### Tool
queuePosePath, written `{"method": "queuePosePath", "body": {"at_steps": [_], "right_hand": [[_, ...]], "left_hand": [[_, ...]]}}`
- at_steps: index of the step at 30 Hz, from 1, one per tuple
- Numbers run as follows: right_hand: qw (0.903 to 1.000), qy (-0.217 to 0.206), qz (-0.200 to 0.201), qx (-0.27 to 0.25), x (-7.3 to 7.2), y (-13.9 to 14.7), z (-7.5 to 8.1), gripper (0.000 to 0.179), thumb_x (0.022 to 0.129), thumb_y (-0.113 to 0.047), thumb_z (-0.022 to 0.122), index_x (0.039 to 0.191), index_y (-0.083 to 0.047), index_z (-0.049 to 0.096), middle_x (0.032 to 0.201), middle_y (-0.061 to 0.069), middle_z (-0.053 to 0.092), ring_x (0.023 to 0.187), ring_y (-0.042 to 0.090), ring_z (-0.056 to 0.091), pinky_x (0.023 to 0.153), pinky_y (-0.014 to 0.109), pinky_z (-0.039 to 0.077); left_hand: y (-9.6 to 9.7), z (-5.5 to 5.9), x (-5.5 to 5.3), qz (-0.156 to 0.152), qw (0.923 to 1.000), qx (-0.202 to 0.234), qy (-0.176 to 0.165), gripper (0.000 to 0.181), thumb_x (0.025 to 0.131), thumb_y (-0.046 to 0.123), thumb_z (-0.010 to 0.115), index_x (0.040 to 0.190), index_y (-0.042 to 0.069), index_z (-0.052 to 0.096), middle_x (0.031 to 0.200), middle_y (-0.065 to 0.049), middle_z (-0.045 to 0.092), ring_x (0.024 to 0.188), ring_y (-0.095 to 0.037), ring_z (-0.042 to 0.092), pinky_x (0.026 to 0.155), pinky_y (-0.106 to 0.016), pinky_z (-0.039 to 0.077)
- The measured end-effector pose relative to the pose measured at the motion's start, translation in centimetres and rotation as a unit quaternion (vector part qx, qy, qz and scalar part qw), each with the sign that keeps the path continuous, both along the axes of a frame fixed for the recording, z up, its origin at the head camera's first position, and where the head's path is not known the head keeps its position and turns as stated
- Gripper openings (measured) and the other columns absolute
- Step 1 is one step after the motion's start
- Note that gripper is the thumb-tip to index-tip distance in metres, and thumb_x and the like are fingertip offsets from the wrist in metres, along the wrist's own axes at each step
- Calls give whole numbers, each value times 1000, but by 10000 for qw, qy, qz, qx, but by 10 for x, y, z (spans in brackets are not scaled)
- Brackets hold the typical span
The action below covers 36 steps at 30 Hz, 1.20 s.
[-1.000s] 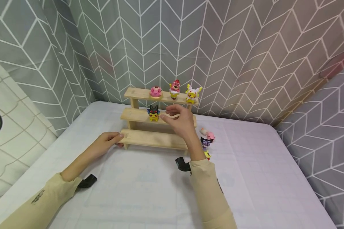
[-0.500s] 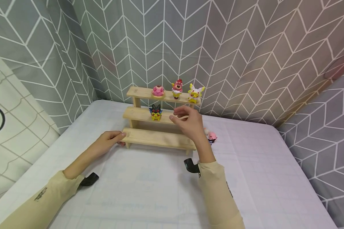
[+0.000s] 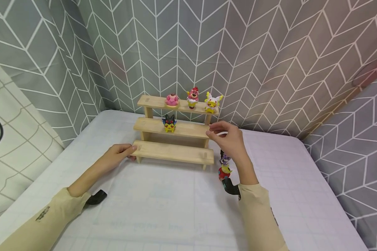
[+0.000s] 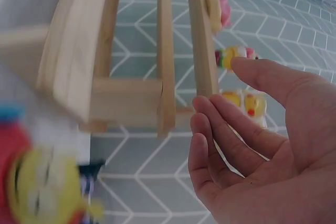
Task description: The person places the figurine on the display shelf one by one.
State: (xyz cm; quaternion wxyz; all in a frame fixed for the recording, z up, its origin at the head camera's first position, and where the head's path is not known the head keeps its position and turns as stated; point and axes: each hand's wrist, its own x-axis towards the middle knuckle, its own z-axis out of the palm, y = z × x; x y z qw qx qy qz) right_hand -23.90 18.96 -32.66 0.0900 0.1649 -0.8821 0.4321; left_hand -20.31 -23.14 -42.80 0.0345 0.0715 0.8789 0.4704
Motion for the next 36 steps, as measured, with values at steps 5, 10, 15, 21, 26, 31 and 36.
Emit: {"method": "queuePosePath", "body": {"at_steps": [5, 10, 15, 21, 26, 31, 36], "right_hand": [[9996, 47, -215, 162, 1, 20, 1, 33, 100, -34, 74, 122, -9, 74, 117, 9, 76, 108, 16, 67, 91, 20, 52], [9991, 69, -409, 51, 0, 37, 6, 38, 101, -39, 73, 127, -10, 72, 120, 8, 75, 107, 1, 65, 95, 20, 50], [9979, 71, -643, -9, 2, 59, 11, 40, 102, -39, 72, 130, -11, 71, 118, 2, 74, 106, -4, 62, 95, 14, 47], [9958, 59, -891, 216, 7, 91, 9, 41, 102, -39, 71, 130, -10, 71, 116, -4, 72, 104, -8, 60, 91, 9, 44], [9931, -5, -1073, 466, 15, 117, 4, 43, 101, -42, 72, 130, -10, 70, 110, -18, 69, 101, -12, 57, 87, 4, 43], [9941, 20, -1047, 287, 22, 145, 3, 43, 101, -35, 74, 131, -5, 68, 103, -29, 67, 101, -13, 59, 85, 3, 43], [9954, 124, -947, 30, 26, 166, 0, 39, 100, -25, 76, 129, 0, 68, 101, -31, 69, 98, -14, 62, 86, 3, 44]], "left_hand": [[-1, 1, -1, -8, 10000, -43, 45, 46, 110, 45, 55, 97, 6, 74, 93, -6, 73, 95, -22, 56, 88, -35, 41], [-4, 2, 1, 64, 9999, -54, 58, 46, 110, 46, 55, 93, 6, 73, 91, -6, 71, 93, -22, 54, 83, -34, 40], [-4, 1, 1, 31, 10000, -76, 34, 46, 110, 45, 54, 93, 5, 72, 91, -6, 71, 93, -22, 54, 84, -34, 40], [-3, 1, -1, 2, 9999, -145, 10, 47, 110, 46, 54, 96, 6, 74, 92, -6, 73, 92, -21, 55, 82, -34, 40], [-3, 1, -2, 2, 9999, -141, -14, 48, 110, 46, 54, 97, 5, 74, 93, -6, 74, 94, -21, 57, 85, -35, 42], [-2, 0, -2, -12, 9999, -134, -30, 49, 110, 47, 53, 98, 5, 74, 93, -7, 75, 96, -22, 59, 89, -36, 43], [-2, -1, -1, -17, 9999, -135, -33, 48, 110, 47, 53, 98, 5, 74, 92, -6, 74, 95, -21, 59, 89, -36, 43]]}}
